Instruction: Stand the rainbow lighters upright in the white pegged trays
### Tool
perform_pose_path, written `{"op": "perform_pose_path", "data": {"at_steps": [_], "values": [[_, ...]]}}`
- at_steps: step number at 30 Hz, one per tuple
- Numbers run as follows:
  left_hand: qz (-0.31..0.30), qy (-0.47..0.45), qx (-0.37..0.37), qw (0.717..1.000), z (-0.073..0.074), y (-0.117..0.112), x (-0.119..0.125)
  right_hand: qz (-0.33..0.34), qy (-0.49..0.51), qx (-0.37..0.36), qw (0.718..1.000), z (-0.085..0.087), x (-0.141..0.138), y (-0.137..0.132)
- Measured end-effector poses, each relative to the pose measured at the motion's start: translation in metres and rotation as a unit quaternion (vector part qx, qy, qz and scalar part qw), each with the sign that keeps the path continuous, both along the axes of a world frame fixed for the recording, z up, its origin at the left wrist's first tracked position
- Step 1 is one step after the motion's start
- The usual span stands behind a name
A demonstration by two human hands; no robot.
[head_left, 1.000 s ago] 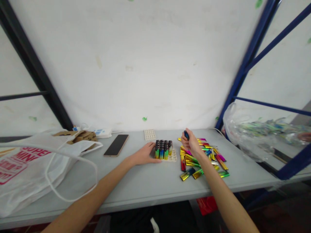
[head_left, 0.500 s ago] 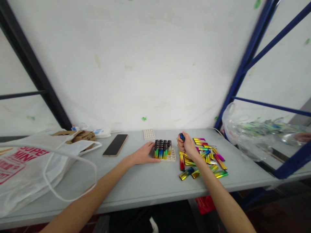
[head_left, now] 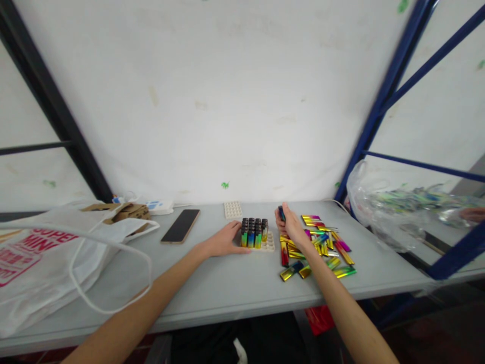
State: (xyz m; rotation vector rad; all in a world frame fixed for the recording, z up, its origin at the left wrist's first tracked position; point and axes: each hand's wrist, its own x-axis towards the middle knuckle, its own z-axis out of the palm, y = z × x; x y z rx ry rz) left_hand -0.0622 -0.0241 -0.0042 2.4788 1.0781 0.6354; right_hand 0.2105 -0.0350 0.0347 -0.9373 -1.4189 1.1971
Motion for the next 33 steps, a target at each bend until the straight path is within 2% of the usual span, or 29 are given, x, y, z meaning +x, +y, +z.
{"op": "perform_pose_path", "data": {"at_steps": [4, 7, 10, 16, 23, 33], "values": [[-0.005, -0.005, -0.001, 1.0, 0.0, -0.001, -0.001, -0.008, -0.103, 0.085, 0.991, 0.001, 0.004, 0.002], [-0.002, -0.008, -0.005, 1.0, 0.0, -0.001, -0.001, -0.013, -0.199, 0.148, 0.969, 0.003, 0.011, 0.005], [-0.005, -0.013, -0.003, 1.0, 0.0, -0.001, -0.001, -0.005, -0.243, 0.187, 0.952, 0.006, 0.02, 0.007], [-0.007, -0.021, -0.006, 1.0, 0.001, -0.001, 0.0, 0.034, -0.317, 0.207, 0.925, 0.013, 0.034, 0.005], [-0.006, -0.02, -0.011, 1.0, 0.001, -0.001, 0.0, 0.058, -0.353, 0.207, 0.911, 0.029, 0.032, -0.009], [-0.009, -0.018, -0.003, 1.0, 0.0, -0.001, -0.001, 0.109, -0.358, 0.25, 0.893, 0.03, 0.021, -0.016]]}}
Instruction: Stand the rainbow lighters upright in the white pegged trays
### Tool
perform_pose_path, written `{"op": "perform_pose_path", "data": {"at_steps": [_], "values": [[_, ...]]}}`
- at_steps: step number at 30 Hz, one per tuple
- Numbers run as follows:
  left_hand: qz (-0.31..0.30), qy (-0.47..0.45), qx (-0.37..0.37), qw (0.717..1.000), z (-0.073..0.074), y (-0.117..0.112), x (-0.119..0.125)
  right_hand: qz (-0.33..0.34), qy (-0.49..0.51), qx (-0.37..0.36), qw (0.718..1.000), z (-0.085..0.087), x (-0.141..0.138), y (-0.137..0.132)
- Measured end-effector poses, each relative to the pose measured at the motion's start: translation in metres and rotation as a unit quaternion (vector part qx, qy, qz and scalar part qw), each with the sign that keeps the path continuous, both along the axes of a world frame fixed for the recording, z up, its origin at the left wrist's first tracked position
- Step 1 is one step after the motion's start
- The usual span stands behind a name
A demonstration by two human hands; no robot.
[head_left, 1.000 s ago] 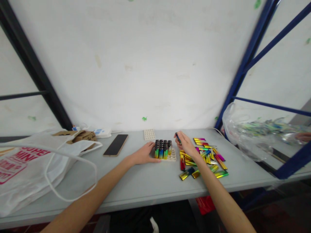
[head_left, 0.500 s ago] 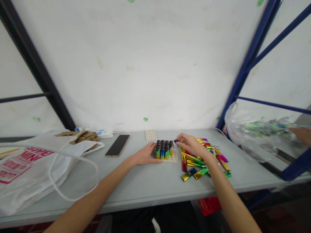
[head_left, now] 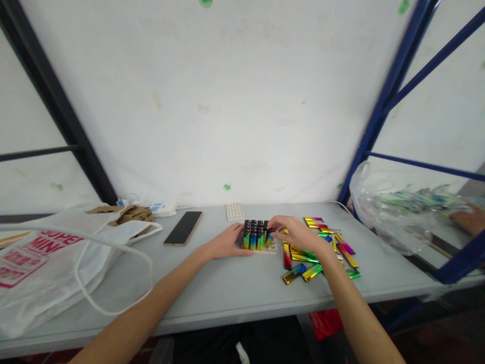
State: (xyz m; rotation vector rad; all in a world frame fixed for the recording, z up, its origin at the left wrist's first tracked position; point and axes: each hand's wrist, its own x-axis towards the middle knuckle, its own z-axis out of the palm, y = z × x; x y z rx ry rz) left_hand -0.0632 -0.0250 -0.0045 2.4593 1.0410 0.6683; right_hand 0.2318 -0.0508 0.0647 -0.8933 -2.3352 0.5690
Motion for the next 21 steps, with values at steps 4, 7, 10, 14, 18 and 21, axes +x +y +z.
{"op": "perform_pose_path", "data": {"at_steps": [4, 7, 10, 14, 18, 21], "values": [[0.0, 0.004, -0.001, 1.0, 0.0, 0.0003, 0.0, 0.014, -0.005, -0.011, 1.0, 0.0023, -0.0052, -0.0038], [-0.003, 0.002, -0.002, 1.0, -0.0006, 0.0011, -0.0001, 0.019, -0.013, -0.015, 1.0, 0.0039, -0.008, -0.0066], [-0.004, -0.002, -0.003, 1.0, -0.0004, 0.0012, 0.0001, 0.013, -0.02, 0.004, 1.0, 0.0058, -0.0087, -0.0083], [-0.003, 0.001, -0.001, 1.0, 0.0002, 0.0009, 0.0006, -0.001, -0.028, 0.021, 0.999, 0.0071, -0.007, -0.0081], [-0.003, 0.003, 0.006, 1.0, -0.0024, 0.0026, -0.0001, -0.012, -0.047, 0.023, 0.999, 0.0038, -0.0061, -0.0057], [-0.009, 0.0, 0.01, 1.0, -0.0052, 0.0047, -0.0009, -0.01, -0.065, 0.03, 0.997, 0.0029, -0.0077, -0.0054]]}}
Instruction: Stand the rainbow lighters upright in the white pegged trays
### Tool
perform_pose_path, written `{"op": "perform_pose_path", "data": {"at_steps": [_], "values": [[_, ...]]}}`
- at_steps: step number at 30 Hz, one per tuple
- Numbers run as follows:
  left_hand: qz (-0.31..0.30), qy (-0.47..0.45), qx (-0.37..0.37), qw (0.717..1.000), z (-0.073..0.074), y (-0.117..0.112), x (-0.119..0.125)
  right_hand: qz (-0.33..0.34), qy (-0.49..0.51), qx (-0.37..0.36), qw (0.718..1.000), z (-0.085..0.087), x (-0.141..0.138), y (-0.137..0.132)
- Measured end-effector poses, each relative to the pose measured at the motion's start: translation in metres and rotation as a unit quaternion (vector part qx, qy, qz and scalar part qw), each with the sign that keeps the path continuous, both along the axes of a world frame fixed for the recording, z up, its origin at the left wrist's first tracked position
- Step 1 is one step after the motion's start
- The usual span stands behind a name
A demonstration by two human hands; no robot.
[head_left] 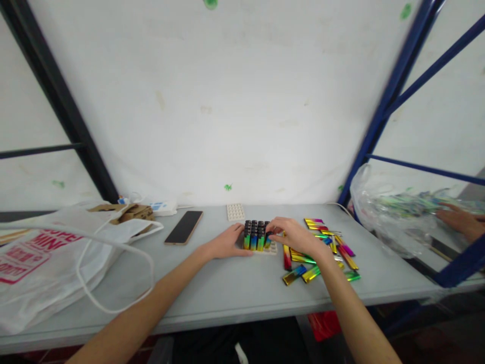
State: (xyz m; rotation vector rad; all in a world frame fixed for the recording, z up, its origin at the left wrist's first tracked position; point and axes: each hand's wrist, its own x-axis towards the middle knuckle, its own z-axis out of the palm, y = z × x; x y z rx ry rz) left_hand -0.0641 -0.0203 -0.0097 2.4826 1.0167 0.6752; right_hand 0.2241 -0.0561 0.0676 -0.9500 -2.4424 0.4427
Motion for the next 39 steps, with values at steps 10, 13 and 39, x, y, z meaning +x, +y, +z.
{"op": "perform_pose_path", "data": {"at_steps": [10, 13, 39], "values": [[0.01, 0.004, -0.011, 1.0, 0.004, -0.004, 0.001, -0.069, -0.041, -0.043, 0.996, 0.014, 0.025, -0.003], [0.012, 0.013, -0.012, 1.0, 0.005, -0.004, 0.001, -0.11, -0.152, -0.099, 0.977, 0.01, 0.04, -0.001], [0.013, 0.025, -0.005, 1.0, 0.002, -0.002, 0.001, -0.039, -0.23, -0.126, 0.964, -0.022, 0.022, 0.017]]}}
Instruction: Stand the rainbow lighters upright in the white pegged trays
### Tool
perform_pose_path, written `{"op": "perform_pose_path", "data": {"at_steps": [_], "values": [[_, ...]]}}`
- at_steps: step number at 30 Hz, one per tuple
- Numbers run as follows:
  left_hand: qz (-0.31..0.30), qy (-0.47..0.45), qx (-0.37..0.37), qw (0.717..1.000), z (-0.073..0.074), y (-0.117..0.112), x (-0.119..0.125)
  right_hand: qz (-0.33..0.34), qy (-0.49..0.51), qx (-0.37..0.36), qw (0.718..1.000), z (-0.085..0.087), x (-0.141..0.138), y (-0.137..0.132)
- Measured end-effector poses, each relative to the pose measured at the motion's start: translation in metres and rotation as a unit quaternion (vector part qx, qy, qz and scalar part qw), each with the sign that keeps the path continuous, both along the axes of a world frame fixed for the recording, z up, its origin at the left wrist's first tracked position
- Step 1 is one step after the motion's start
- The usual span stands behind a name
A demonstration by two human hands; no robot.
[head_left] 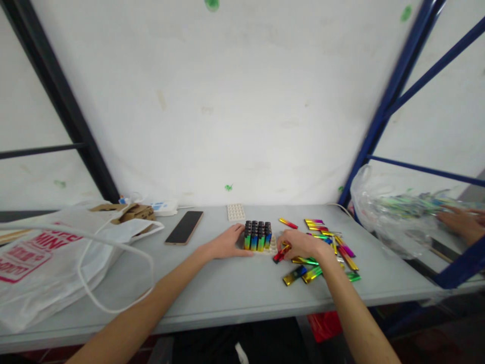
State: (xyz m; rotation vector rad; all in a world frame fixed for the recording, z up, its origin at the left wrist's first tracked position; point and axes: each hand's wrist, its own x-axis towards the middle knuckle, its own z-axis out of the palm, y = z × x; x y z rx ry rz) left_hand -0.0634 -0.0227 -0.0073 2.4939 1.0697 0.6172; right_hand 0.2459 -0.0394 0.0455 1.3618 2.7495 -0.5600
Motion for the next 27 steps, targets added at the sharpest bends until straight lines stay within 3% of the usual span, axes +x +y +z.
{"op": "perform_pose_path", "data": {"at_steps": [8, 13, 18, 27], "values": [[-0.002, -0.019, -0.009, 1.0, 0.001, -0.002, 0.0, 0.001, 0.045, 0.047, 0.998, 0.005, 0.003, 0.002], [-0.004, -0.021, -0.013, 1.0, 0.003, -0.002, 0.001, 0.023, 0.164, 0.032, 0.986, 0.016, 0.005, -0.005], [-0.007, -0.027, -0.015, 1.0, 0.004, -0.003, 0.001, -0.007, 0.345, -0.04, 0.938, 0.022, 0.001, -0.01], [-0.011, -0.023, -0.009, 1.0, 0.003, -0.003, 0.0, -0.049, 0.525, -0.094, 0.845, 0.018, -0.019, -0.008]]}}
